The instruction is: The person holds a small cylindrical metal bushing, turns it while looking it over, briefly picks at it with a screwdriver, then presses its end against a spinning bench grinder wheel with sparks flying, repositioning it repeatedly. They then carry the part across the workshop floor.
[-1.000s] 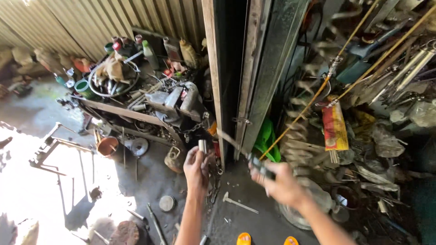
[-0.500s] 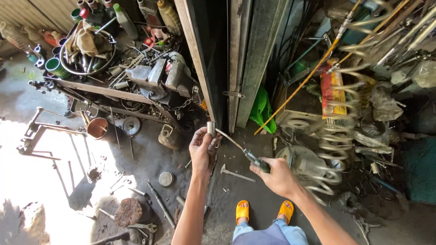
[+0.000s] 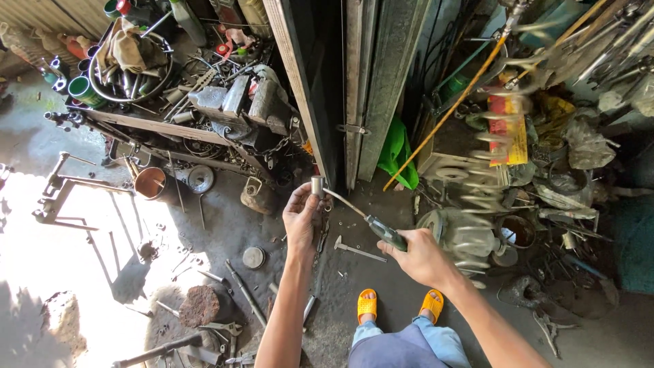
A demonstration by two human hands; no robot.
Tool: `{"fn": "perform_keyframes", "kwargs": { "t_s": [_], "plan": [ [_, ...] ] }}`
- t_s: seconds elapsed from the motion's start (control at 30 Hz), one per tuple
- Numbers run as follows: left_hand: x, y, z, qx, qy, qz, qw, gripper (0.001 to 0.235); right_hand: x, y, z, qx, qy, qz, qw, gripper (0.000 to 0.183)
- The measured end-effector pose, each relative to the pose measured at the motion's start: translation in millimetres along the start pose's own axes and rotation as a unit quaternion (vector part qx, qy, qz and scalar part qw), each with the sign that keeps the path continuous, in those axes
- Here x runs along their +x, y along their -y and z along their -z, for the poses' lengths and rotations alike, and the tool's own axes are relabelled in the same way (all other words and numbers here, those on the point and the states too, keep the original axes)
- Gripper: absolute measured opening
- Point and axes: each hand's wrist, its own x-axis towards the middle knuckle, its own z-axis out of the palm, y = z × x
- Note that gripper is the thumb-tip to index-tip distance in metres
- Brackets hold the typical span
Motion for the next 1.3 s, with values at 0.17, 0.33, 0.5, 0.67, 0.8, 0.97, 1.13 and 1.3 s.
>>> {"fn": "perform_keyframes", "kwargs": {
  "t_s": [0.17, 0.33, 0.5, 0.67, 0.8, 0.97, 1.13, 1.3],
  "plan": [
    [-4, 0, -5, 0.013, 0.008, 0.013, 1.000, 0.047, -5, 12, 10, -0.009, -0.006, -0.012, 1.000, 0.023],
    [-3, 9, -6, 0.000, 0.025, 0.011, 1.000, 0.049, -8, 9, 10, -0.032, -0.003, -0.057, 0.998, 0.024],
    [-5, 11, -11, 0.013, 0.020, -0.017, 1.000, 0.044, -14, 10, 11, -0.048, -0.012, -0.039, 0.998, 0.025],
    [-15, 5, -22, 0.210, 0.003, -0.167, 0.963, 0.039, -26, 18, 20, -0.003, 0.045, -0.120, 0.992, 0.037],
    [-28, -19, -37, 0.423, -0.004, -0.370, 0.827, 0.036, -42, 35, 29, 0.056, 0.005, -0.086, 0.995, 0.043],
    [-31, -28, -37, 0.435, -0.007, -0.386, 0.814, 0.038, -49, 59, 30, -0.081, 0.045, -0.202, 0.975, 0.059],
    [-33, -34, -35, 0.465, 0.003, -0.407, 0.786, 0.037, -46, 18, 10, -0.096, -0.034, -0.061, 0.993, 0.061],
    [-33, -34, -35, 0.474, 0.039, -0.450, 0.756, 0.034, -42, 38, 7, -0.093, -0.067, 0.010, 0.993, 0.052]
  ]
}}
